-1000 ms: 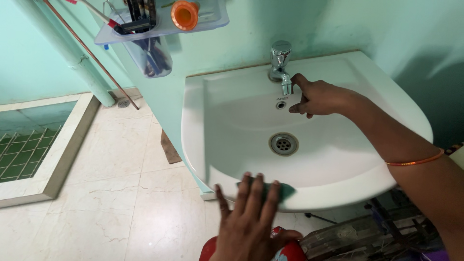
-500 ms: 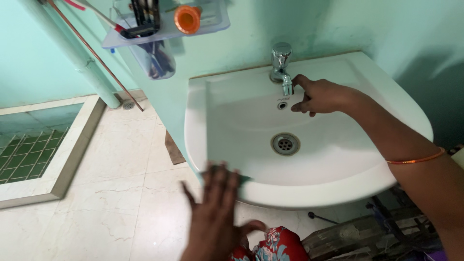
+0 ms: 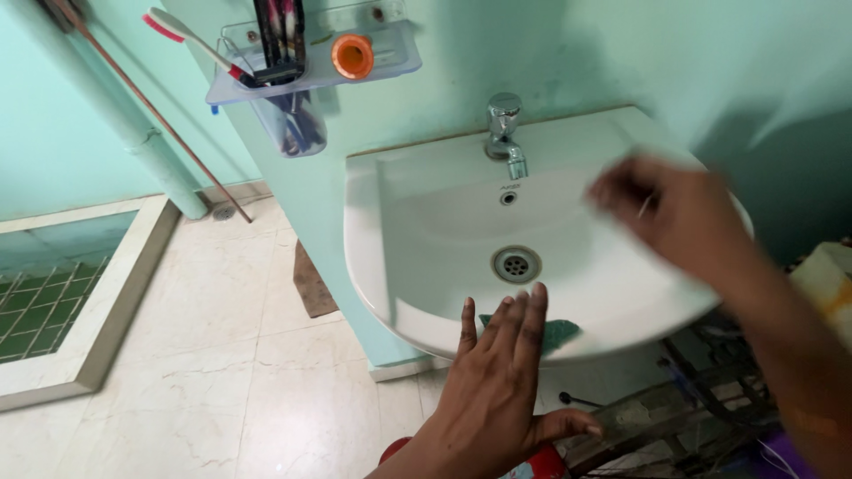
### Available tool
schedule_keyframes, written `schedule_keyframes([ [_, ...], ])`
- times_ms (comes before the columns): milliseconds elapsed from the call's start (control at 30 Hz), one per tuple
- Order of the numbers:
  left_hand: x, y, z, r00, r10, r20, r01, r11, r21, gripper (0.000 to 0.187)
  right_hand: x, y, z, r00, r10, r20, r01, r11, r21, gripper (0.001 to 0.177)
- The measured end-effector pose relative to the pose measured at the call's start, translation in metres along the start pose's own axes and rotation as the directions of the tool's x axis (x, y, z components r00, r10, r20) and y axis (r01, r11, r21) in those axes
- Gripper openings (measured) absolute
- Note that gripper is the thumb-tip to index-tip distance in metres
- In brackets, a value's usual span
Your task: The person cleans a white ceramic sink and a silver faucet using a green scouring pad, scrubbing the basin walls, the rim, and around the faucet base.
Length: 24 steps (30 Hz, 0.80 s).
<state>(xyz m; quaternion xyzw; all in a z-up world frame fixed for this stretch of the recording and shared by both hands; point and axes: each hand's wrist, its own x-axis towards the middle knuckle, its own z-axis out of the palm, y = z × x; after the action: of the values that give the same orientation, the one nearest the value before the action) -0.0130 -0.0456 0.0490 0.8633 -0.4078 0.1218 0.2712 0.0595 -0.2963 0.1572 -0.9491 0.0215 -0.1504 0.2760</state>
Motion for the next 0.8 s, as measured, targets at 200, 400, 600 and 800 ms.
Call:
schedule_keyframes([
  [200, -0.001, 0.007, -0.002, 0.995, -0.018, -0.1, 0.006, 0.992, -0.124, 0.13, -0.097, -0.026, 0.041, 0.858, -0.443, 0.26, 0.411, 0.896, 0.171, 0.025],
  [400, 0.003, 0.004, -0.015, 0.996, -0.023, 0.086, 0.03, 0.996, -0.082, 0.118, -0.099, -0.01, 0.049, 0.825, -0.541, 0.167, 0.533, 0.841, 0.089, 0.025],
  [600, 0.025, -0.031, -0.036, 0.984, -0.171, 0.058, 0.149, 0.95, 0.273, 0.081, -0.09, 0.045, 0.033, 0.939, -0.305, 0.156, 0.337, 0.905, -0.259, 0.026],
  [800, 0.038, -0.046, -0.043, 0.959, -0.283, -0.019, 0.278, 0.926, 0.256, 0.067, -0.091, 0.104, 0.019, 0.968, -0.21, -0.141, 0.105, 0.84, -0.532, 0.033],
])
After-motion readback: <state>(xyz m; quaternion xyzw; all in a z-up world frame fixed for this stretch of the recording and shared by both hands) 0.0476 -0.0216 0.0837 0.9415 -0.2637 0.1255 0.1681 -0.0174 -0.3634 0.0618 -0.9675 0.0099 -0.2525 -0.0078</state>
